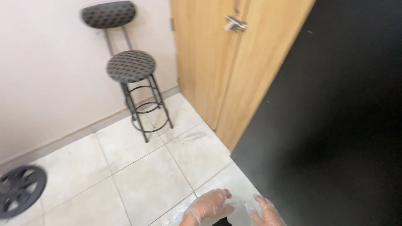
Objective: Taking small green packages from a table and arranging them on a display shelf.
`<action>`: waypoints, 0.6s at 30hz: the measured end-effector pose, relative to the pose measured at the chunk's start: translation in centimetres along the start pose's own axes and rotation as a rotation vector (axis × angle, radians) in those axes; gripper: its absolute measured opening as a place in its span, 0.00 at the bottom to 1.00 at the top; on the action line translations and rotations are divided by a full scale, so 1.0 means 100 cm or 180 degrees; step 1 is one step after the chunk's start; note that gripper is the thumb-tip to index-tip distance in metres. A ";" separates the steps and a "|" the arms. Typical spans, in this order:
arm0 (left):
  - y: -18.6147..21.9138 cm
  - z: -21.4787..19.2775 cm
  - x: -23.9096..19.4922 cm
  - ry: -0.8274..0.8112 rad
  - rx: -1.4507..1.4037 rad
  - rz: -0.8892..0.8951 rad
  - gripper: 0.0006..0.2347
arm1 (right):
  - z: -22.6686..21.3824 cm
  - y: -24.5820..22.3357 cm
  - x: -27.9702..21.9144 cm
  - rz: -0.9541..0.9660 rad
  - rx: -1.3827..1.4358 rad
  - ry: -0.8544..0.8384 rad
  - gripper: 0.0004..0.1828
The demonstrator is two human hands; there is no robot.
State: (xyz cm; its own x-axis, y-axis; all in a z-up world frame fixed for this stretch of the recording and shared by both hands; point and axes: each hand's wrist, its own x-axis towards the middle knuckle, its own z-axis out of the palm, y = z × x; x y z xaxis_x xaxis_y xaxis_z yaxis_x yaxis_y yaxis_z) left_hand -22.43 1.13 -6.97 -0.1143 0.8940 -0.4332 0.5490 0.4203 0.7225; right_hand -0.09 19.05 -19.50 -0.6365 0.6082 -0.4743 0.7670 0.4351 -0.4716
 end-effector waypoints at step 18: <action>-0.100 -0.155 -0.024 0.3681 -0.1466 -0.2145 0.27 | 0.108 -0.261 0.495 -0.3397 -0.1253 -0.0814 0.42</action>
State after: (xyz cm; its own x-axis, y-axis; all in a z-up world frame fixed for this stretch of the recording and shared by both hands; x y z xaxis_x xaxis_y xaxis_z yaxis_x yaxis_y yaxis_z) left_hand -40.51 -2.80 -4.82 -0.9694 0.0311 -0.2435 -0.1718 0.6228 0.7633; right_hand -52.53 30.64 -38.66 -0.9370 -0.3230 -0.1331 -0.2243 0.8483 -0.4796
